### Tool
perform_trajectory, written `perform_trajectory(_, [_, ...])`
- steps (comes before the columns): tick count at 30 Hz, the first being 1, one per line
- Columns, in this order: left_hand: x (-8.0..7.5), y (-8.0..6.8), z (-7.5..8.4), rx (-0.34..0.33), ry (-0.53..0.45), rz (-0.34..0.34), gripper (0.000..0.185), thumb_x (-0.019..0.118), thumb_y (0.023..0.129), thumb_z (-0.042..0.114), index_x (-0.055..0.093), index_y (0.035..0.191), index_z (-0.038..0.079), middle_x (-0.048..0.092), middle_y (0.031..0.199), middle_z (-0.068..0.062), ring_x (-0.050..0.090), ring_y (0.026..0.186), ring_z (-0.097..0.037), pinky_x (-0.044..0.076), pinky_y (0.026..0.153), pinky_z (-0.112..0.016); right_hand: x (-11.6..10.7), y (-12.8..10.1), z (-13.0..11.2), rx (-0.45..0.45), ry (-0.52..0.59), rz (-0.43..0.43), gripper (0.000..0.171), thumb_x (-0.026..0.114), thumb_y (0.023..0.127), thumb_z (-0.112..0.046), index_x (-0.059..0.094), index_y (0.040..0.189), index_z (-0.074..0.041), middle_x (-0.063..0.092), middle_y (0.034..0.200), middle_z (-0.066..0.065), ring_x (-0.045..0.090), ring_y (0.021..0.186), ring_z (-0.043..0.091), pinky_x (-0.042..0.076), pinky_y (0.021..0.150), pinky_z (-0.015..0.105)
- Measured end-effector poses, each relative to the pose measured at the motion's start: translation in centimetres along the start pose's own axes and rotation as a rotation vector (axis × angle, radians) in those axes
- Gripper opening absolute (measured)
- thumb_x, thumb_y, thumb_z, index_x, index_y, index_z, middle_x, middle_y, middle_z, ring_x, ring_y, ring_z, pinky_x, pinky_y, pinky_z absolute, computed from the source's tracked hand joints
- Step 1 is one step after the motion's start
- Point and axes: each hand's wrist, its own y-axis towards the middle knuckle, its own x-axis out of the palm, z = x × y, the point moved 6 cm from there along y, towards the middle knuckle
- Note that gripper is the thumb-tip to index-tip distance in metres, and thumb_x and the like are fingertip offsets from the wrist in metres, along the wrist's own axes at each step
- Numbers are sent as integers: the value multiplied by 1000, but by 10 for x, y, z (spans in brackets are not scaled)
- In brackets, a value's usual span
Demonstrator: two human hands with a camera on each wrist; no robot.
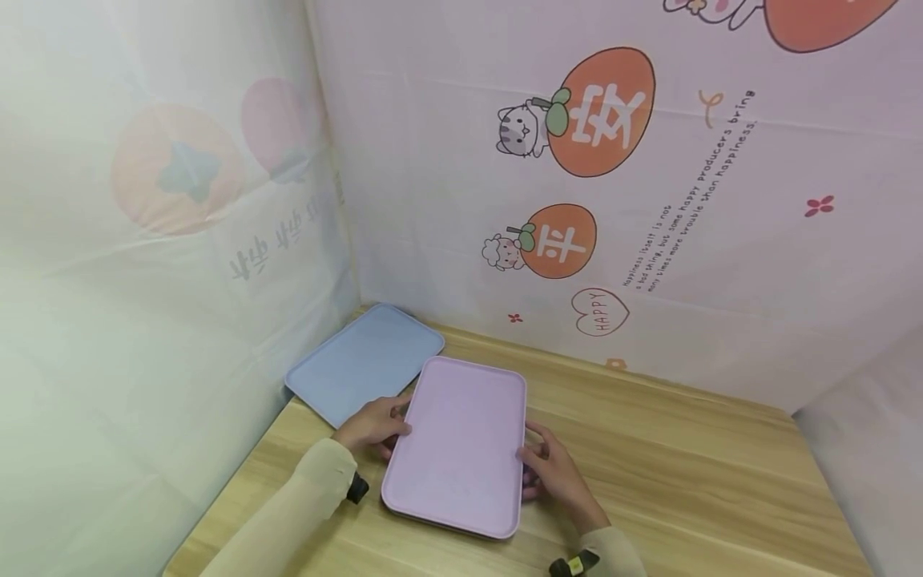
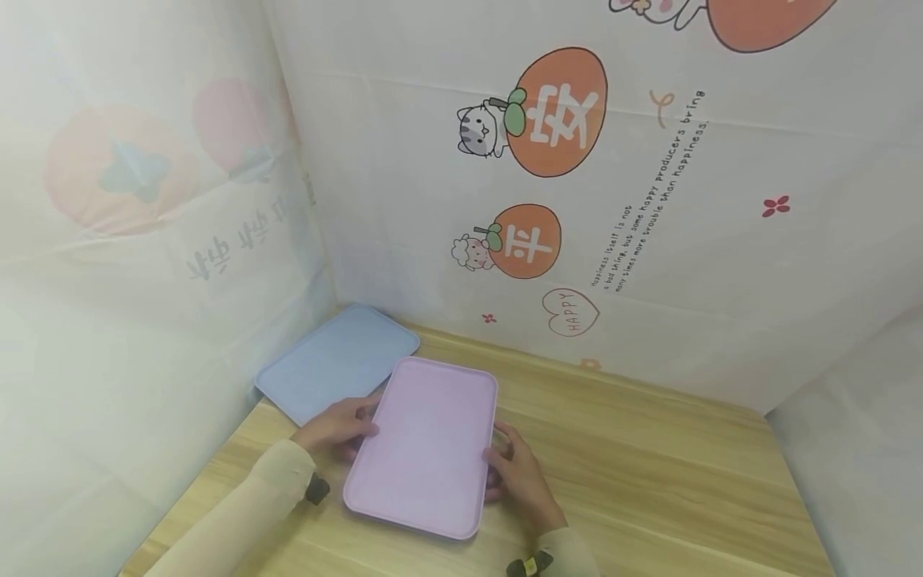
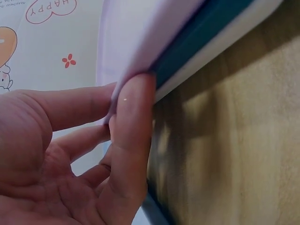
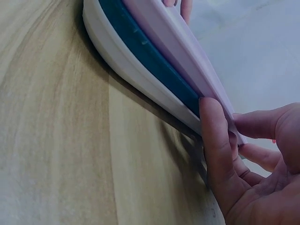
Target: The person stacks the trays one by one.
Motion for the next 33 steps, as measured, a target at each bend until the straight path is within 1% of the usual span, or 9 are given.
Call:
perform_trajectory(7, [1,-2,1,11,7,23,75,69,102,6,38,170,10,62,100,-10,65,70,-18,58,50,-28,-1,-1,-1,-1,-1,-1,65,65,109,-13,37,168,-9,62,108,16,64,74,22,67,61,50])
perform_trajectory(14, [1,-6,3,15,33,53,72,69,102,6,41,168,10,63,97,-9,64,69,-17,59,50,-29,-2,0,1,0,-16,33,64,66,108,-13,40,167,-11,62,106,16,63,73,23,67,59,49])
perform_trajectory(17, [1,-6,2,25,52,14,76,70,102,6,38,170,9,63,96,-10,63,65,-17,59,51,-30,-2,-1,1,8,-15,43,65,66,108,-12,40,167,-13,62,105,15,63,73,22,67,59,49])
perform_trajectory(19, [1,-6,-1,33,51,-36,82,71,100,6,32,172,8,63,97,-12,64,63,-17,60,51,-30,-1,-2,1,4,-17,45,65,67,108,-13,40,167,-13,62,105,15,63,73,22,67,59,49])
perform_trajectory(22, [1,-5,-8,23,31,-116,91,73,99,7,23,175,11,63,101,-13,64,62,-16,61,52,-29,-1,-2,1,5,-6,43,65,67,107,-12,41,167,-12,61,104,15,62,73,23,67,60,50])
perform_trajectory(24, [1,-4,-11,16,19,-148,94,73,98,8,19,175,12,64,104,-13,66,64,-14,61,54,-28,0,-2,1,4,-5,39,66,67,107,-12,40,167,-11,61,104,15,62,73,23,67,60,50])
perform_trajectory(28, [0,-5,-11,31,-9,-157,93,75,99,9,20,175,10,66,104,-15,67,65,-16,62,55,-29,-1,-1,3,3,-9,41,66,67,107,-11,40,167,-10,59,104,15,62,74,24,67,60,51])
perform_trajectory(31, [0,-7,-9,38,-27,-135,92,76,99,8,22,174,8,66,102,-15,68,65,-19,62,54,-32,-1,0,3,5,-16,46,66,67,107,-12,40,167,-10,59,104,14,62,74,23,67,59,50])
perform_trajectory(33, [0,-9,-8,26,-28,-121,91,76,100,8,24,174,11,67,102,-14,67,66,-19,62,54,-32,-1,0,3,4,-19,48,66,67,107,-12,40,167,-10,60,104,14,62,73,24,67,59,50])
